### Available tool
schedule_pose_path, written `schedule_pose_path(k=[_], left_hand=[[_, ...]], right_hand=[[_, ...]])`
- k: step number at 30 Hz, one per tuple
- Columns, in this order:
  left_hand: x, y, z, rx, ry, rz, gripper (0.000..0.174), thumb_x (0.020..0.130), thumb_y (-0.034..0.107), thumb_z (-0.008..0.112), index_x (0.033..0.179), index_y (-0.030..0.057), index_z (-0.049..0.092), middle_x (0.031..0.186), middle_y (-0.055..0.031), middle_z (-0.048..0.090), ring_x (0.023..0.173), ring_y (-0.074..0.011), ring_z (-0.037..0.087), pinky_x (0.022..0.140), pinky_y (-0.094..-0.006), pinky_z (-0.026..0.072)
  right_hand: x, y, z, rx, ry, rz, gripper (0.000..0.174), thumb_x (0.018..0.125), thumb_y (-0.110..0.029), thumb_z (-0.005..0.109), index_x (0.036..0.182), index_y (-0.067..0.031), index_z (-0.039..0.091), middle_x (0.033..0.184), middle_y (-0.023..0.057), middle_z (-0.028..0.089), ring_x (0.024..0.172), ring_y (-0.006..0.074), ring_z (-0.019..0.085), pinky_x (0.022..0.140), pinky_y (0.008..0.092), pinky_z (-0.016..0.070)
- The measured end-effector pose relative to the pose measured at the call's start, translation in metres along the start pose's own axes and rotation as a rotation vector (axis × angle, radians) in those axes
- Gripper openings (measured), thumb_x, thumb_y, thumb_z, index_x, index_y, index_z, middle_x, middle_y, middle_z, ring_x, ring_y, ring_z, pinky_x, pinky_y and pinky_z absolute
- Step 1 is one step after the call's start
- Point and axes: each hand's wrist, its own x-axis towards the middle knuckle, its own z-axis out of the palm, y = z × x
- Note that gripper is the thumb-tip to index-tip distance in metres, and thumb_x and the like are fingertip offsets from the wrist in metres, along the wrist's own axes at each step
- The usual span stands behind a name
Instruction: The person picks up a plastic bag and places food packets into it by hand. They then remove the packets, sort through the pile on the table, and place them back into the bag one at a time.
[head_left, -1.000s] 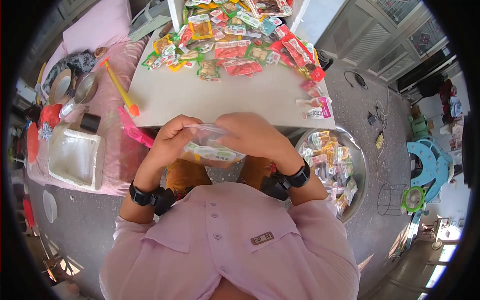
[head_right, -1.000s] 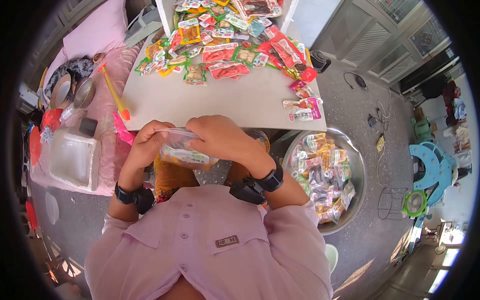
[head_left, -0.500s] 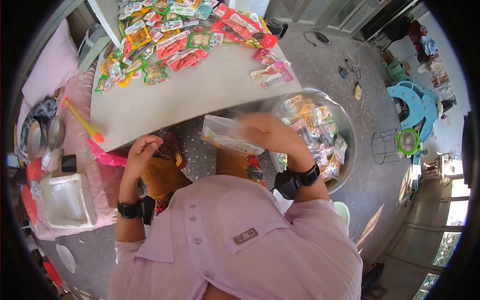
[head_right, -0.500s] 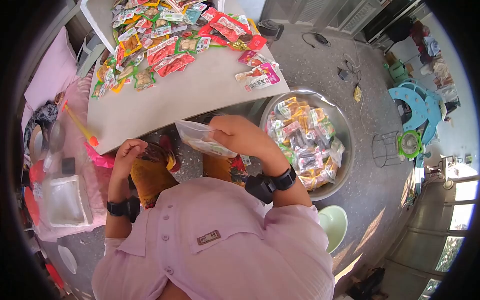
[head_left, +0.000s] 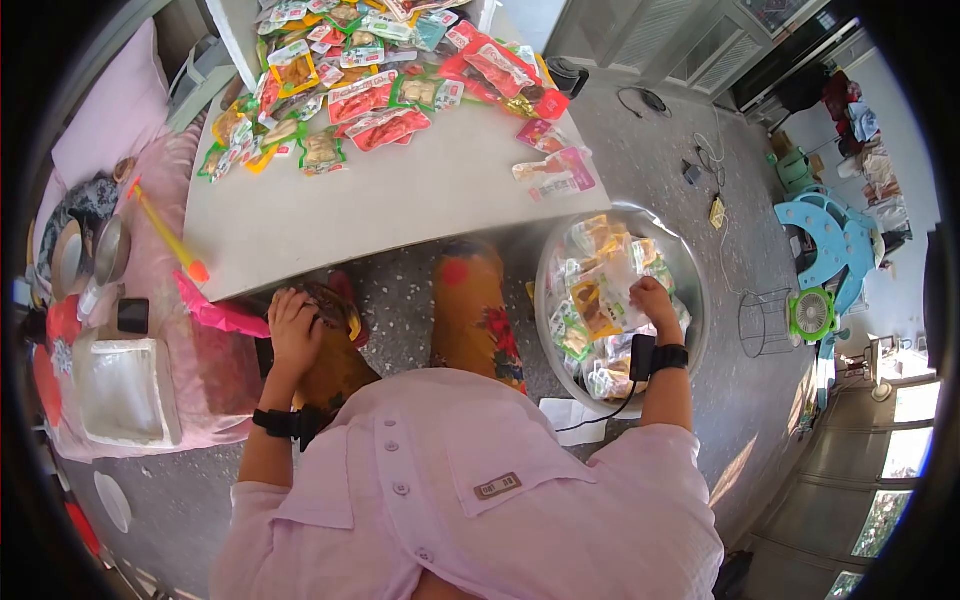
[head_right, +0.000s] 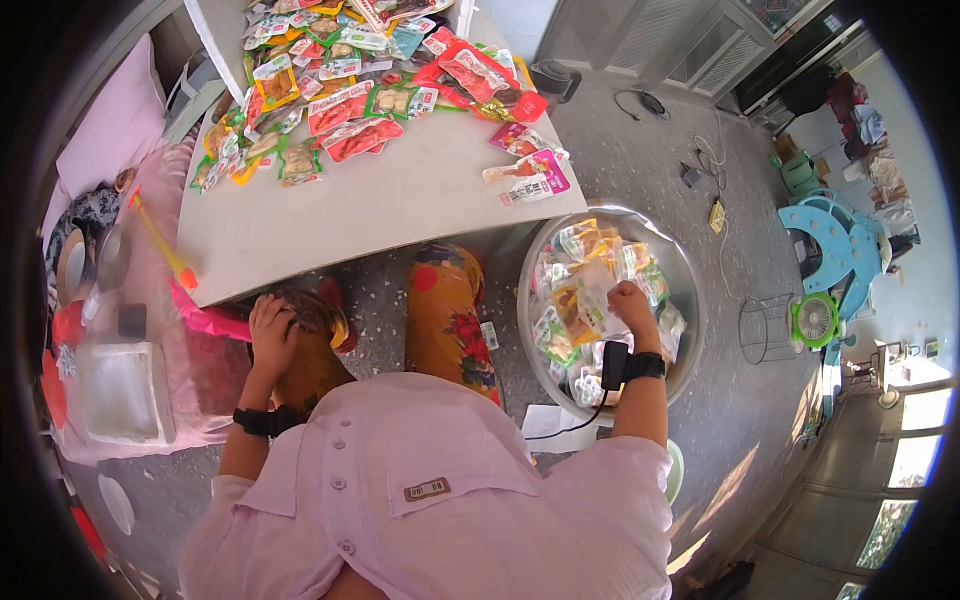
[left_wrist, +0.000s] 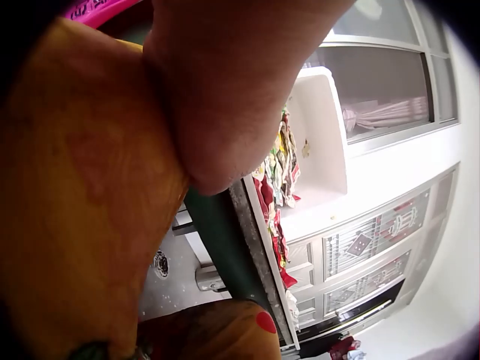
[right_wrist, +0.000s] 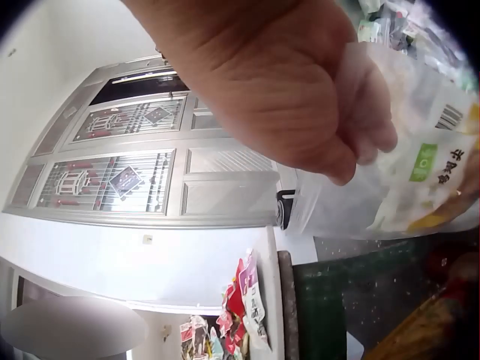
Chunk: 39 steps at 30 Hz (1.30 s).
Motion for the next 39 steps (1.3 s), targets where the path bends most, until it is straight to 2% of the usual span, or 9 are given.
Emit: schedule_pose_path(k=[5, 8, 10, 15, 21, 24, 28, 35, 39], left_hand=[[0.0, 0.004, 0.0, 0.012, 0.023, -0.016, 0.019, 0.062, 0.013, 0.058, 0.08, 0.007, 0.056, 0.1, -0.0082, 0.05, 0.107, -0.0279, 0.04, 0.095, -0.044, 0.0241], [0.0, 0.002, 0.002, 0.0, 0.04, -0.018, 0.019, 0.062, 0.014, 0.058, 0.08, 0.0076, 0.056, 0.1, -0.0075, 0.051, 0.107, -0.0268, 0.041, 0.095, -0.0436, 0.0245], [-0.001, 0.002, 0.002, 0.009, 0.044, -0.043, 0.019, 0.062, 0.014, 0.058, 0.08, 0.0082, 0.057, 0.1, -0.0069, 0.051, 0.106, -0.026, 0.041, 0.095, -0.0434, 0.0245], [-0.006, -0.001, 0.002, 0.01, 0.056, -0.064, 0.019, 0.063, 0.015, 0.059, 0.08, 0.0103, 0.056, 0.1, -0.0053, 0.051, 0.106, -0.0246, 0.042, 0.091, -0.0419, 0.0279], [-0.011, -0.007, 0.0, -0.053, 0.104, -0.075, 0.022, 0.063, 0.015, 0.06, 0.084, 0.0088, 0.055, 0.1, -0.0068, 0.051, 0.104, -0.0249, 0.043, 0.09, -0.04, 0.0301], [-0.015, -0.005, -0.011, -0.1, 0.21, -0.14, 0.024, 0.064, 0.012, 0.059, 0.086, 0.0061, 0.054, 0.097, -0.0092, 0.05, 0.102, -0.0273, 0.044, 0.087, -0.0403, 0.033], [-0.039, -0.039, -0.045, 0.07, 0.398, -0.21, 0.028, 0.062, 0.007, 0.06, 0.088, 0.0043, 0.052, 0.097, -0.0123, 0.05, 0.098, -0.032, 0.045, 0.083, -0.041, 0.0367], [-0.132, -0.2, -0.157, 0.628, 0.412, -0.807, 0.038, 0.073, 0.013, 0.051, 0.109, 0.0023, 0.046, 0.11, -0.0215, 0.045, 0.105, -0.0347, 0.04, 0.089, -0.0421, 0.0318], [-0.206, -0.266, -0.17, 0.608, 0.07, -1.397, 0.051, 0.074, 0.025, 0.048, 0.121, 0.0089, 0.036, 0.119, -0.0159, 0.04, 0.112, -0.0307, 0.036, 0.092, -0.0412, 0.0292]], right_hand=[[0.048, 0.016, -0.047, -0.618, 0.582, -0.203, 0.016, 0.075, -0.017, 0.048, 0.075, -0.0016, 0.052, 0.069, 0.0159, 0.057, 0.065, 0.0314, 0.056, 0.059, 0.0373, 0.0442], [0.057, -0.01, -0.034, -0.672, 0.615, -0.195, 0.018, 0.076, -0.017, 0.045, 0.077, -0.0011, 0.052, 0.076, 0.0211, 0.056, 0.075, 0.0394, 0.053, 0.066, 0.0423, 0.0428], [0.074, -0.01, -0.015, -0.667, 0.572, -0.175, 0.016, 0.075, -0.014, 0.044, 0.079, -0.0013, 0.054, 0.079, 0.0214, 0.056, 0.078, 0.0378, 0.054, 0.068, 0.0423, 0.0427], [0.078, -0.04, 0.087, -0.353, 0.375, -0.536, 0.015, 0.075, -0.012, 0.044, 0.078, -0.0013, 0.055, 0.076, 0.0188, 0.056, 0.073, 0.0326, 0.055, 0.065, 0.0367, 0.0429], [-0.015, -0.14, 0.225, -0.008, 0.08, -0.741, 0.012, 0.075, -0.007, 0.051, 0.083, 0.0016, 0.052, 0.081, 0.0145, 0.055, 0.076, 0.0266, 0.054, 0.066, 0.0312, 0.0424], [-0.032, -0.155, 0.264, -0.203, 0.093, -1.154, 0.011, 0.07, -0.007, 0.053, 0.08, -0.0033, 0.053, 0.087, 0.0128, 0.056, 0.085, 0.0289, 0.053, 0.074, 0.0373, 0.0405], [-0.04, -0.161, 0.272, -0.379, 0.179, -1.181, 0.012, 0.067, -0.008, 0.054, 0.078, -0.0062, 0.053, 0.086, 0.0104, 0.057, 0.086, 0.0273, 0.053, 0.074, 0.0389, 0.0391], [-0.042, -0.164, 0.273, -0.404, 0.162, -1.128, 0.01, 0.067, -0.009, 0.054, 0.078, -0.0072, 0.053, 0.086, 0.0086, 0.057, 0.088, 0.0257, 0.053, 0.075, 0.0381, 0.0383], [-0.047, -0.17, 0.273, -0.373, 0.184, -1.13, 0.01, 0.067, -0.009, 0.054, 0.077, -0.0068, 0.053, 0.084, 0.0092, 0.058, 0.086, 0.0259, 0.054, 0.073, 0.0379, 0.039]])
